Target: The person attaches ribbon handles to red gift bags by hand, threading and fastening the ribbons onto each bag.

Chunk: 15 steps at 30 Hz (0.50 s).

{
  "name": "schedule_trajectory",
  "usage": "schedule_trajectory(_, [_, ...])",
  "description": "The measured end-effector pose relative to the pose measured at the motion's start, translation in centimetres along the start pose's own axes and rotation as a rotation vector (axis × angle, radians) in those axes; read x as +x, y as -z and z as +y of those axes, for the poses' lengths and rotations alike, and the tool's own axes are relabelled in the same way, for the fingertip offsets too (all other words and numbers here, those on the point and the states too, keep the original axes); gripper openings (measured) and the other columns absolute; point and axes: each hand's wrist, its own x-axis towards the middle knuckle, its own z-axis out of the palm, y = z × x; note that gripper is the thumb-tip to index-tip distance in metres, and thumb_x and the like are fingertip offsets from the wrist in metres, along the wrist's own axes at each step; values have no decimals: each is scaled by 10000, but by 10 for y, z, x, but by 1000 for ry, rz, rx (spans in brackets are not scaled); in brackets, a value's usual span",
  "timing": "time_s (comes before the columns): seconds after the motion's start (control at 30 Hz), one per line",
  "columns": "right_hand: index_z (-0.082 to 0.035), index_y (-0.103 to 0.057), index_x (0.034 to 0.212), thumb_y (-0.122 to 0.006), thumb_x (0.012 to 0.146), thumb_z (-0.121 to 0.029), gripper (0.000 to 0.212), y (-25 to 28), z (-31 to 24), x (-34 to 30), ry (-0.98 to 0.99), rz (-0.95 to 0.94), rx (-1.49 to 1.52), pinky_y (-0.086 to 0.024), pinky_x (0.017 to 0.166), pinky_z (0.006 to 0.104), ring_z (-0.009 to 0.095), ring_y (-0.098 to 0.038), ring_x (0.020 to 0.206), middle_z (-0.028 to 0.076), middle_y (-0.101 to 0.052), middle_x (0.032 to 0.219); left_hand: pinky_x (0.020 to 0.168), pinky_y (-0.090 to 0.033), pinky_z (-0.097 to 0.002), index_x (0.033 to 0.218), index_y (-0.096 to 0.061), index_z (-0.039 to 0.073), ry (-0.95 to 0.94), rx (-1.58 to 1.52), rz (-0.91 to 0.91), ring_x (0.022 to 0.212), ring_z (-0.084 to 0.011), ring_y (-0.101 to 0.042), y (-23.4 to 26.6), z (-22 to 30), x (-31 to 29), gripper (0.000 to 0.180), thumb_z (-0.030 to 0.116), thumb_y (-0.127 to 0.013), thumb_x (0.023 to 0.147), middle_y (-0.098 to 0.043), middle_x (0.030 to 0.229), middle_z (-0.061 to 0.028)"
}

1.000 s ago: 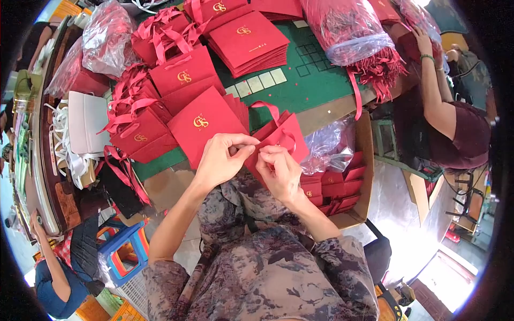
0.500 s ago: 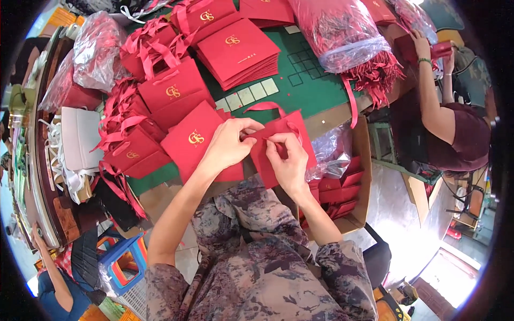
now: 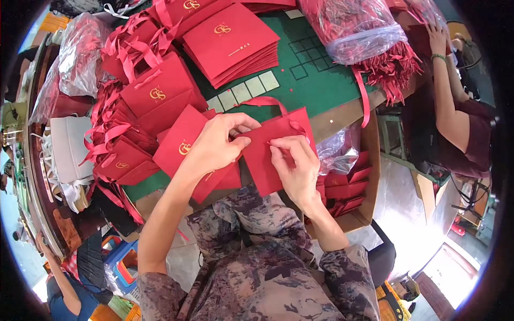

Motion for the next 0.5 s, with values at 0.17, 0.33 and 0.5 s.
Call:
schedule_trajectory(0.17, [-20, -688, 976, -718, 825, 39, 164, -6, -6, 8, 40, -6, -22, -548, 692, 306, 233, -683, 808, 110, -678, 920, 506, -508, -231, 1140, -669, -3, -34, 7, 0, 663, -77, -586, 2, 3, -4, 283, -35, -613, 864, -658, 958, -60])
schedule_trajectory(0.33, [-22, -689, 967, -722, 814, 36, 168, -4, -5, 11, 33, -23, -26, -547, 676, 314, 238, -685, 792, 111, -678, 918, 533, -515, -234, 1143, -676, -16, -79, -18, 9, 619, -79, -602, -1, 11, -9, 296, -44, -599, 858, -693, 984, -76])
schedule_trajectory(0.5, [-20, -683, 955, -730, 794, 38, 178, 3, -12, 16, 153, -61, -150, -546, 671, 322, 249, -686, 788, 114, -674, 906, 557, -527, -250, 1117, -704, -20, -174, 30, 119, 621, -88, -630, -11, 12, -16, 297, -57, -589, 846, -725, 1005, -80])
